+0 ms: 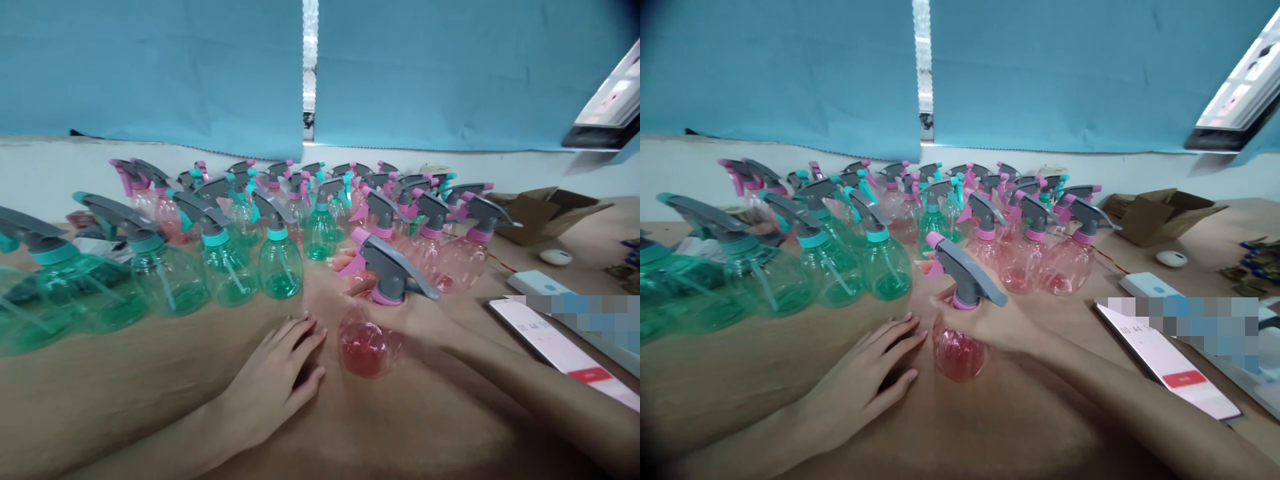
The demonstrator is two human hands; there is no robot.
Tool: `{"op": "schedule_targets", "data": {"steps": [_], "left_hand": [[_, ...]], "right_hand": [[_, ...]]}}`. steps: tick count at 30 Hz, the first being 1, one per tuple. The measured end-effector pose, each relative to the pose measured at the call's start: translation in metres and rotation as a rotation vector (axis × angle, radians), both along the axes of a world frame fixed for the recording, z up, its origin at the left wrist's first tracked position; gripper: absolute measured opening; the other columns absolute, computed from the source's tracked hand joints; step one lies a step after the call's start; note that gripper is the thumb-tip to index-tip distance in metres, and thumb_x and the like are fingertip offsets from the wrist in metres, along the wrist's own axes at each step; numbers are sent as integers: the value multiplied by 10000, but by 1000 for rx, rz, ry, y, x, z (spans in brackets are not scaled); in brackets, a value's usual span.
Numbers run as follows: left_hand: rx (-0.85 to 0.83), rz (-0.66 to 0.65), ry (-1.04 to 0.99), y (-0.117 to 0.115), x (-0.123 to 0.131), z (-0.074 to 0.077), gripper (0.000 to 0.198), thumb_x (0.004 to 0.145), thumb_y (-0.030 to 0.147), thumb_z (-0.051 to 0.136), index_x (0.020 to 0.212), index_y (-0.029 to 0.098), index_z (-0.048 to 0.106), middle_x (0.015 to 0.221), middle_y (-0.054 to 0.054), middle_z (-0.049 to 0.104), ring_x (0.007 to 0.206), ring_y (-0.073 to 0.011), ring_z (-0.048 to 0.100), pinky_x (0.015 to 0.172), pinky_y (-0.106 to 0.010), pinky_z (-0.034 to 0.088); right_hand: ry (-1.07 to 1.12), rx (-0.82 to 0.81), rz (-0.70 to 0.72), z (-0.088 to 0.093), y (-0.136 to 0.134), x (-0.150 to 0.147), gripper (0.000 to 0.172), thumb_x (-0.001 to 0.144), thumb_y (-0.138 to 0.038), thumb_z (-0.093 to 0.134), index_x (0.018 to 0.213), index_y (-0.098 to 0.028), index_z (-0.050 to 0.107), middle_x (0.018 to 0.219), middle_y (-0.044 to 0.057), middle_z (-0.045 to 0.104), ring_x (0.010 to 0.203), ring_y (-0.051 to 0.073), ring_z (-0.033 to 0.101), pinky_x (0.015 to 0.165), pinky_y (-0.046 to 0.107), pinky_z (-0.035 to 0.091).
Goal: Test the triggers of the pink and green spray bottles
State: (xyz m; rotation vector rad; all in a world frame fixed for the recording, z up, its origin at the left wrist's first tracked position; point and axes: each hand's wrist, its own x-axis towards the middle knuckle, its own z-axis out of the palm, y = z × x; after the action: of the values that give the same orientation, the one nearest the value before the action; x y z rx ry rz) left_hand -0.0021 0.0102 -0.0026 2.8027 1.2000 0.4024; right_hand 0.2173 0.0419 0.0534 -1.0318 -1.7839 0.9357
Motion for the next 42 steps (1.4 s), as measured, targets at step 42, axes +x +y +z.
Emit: {"op": "schedule_targets", "data": {"steps": [42], "left_hand": [[-3, -3, 13, 0, -1, 1, 420, 905, 325, 463, 1301, 188, 437, 1351, -96, 442, 1258, -255, 366, 1010, -449, 334]], "right_hand": [[-171, 50, -130, 23, -11, 3, 75, 615, -204, 515, 546, -232, 506, 596, -23, 583, 568, 151, 574, 591, 297, 509]]}}
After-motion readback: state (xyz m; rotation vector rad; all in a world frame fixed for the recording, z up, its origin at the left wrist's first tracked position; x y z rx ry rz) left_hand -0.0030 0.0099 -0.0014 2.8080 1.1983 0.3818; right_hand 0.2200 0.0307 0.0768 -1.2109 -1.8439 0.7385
